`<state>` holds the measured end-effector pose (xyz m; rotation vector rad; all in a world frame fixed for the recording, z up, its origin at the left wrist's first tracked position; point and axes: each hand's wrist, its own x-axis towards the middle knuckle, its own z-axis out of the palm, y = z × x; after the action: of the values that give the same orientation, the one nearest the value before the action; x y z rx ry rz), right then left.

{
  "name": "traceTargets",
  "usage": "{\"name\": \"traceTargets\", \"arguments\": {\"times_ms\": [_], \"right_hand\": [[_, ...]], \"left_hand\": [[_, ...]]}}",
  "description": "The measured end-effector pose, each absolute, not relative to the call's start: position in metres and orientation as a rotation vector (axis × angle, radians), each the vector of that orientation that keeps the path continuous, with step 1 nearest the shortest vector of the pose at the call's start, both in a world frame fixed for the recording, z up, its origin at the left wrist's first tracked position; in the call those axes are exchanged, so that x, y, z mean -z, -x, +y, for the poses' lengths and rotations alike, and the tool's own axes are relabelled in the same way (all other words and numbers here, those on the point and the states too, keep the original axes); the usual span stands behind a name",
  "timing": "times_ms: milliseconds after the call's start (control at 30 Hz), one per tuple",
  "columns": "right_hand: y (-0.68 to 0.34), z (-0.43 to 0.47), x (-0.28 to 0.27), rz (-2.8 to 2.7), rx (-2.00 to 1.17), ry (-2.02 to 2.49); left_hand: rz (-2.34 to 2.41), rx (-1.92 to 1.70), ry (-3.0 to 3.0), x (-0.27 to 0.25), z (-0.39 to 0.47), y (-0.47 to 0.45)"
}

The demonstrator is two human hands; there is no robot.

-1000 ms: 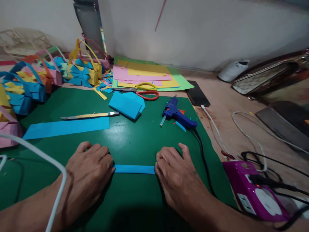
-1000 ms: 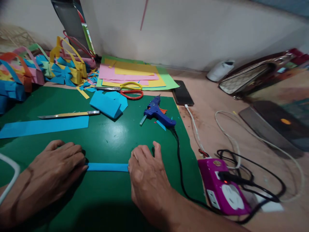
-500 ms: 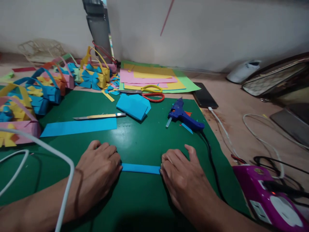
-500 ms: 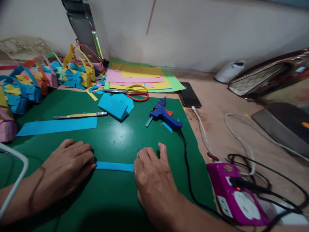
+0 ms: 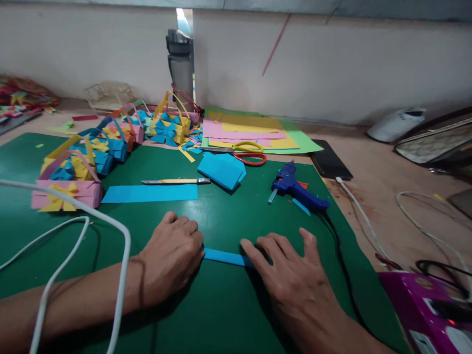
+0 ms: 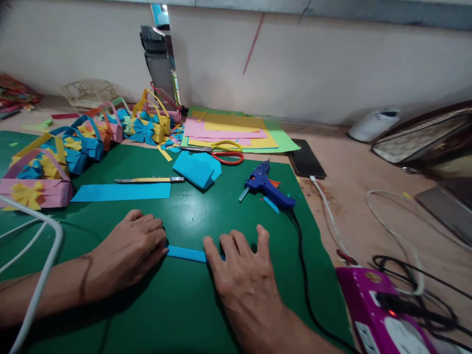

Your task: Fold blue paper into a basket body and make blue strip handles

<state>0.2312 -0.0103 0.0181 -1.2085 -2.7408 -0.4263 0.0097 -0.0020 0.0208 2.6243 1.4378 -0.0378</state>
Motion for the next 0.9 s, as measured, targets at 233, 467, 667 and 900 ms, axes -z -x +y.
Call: {"name": "traceTargets", "arguments": {"times_ms": [233, 467, 667, 900], "right_hand": [[-0.212, -0.014, -0.015, -2.901, 0.614, 0.952], [-0.217, -0.014, -0.019, -2.937, 0.664, 0.900], [-0.249, -0.023, -0.020, -2.904, 0.687, 1.002], [-0.280, -0.035, -0.015, -2.829, 0.727, 1.101]], "left_hand": [[1.447, 0.057, -2.599, -0.023, 0.000, -0.011], [1.461, 0.064, -2.610, -0.024, -0.002, -0.011], [1.461, 0.040, -2.634, -0.021, -0.004, -0.009], [1.477, 0.030, -2.651, -0.019, -0.005, -0.008]]}}
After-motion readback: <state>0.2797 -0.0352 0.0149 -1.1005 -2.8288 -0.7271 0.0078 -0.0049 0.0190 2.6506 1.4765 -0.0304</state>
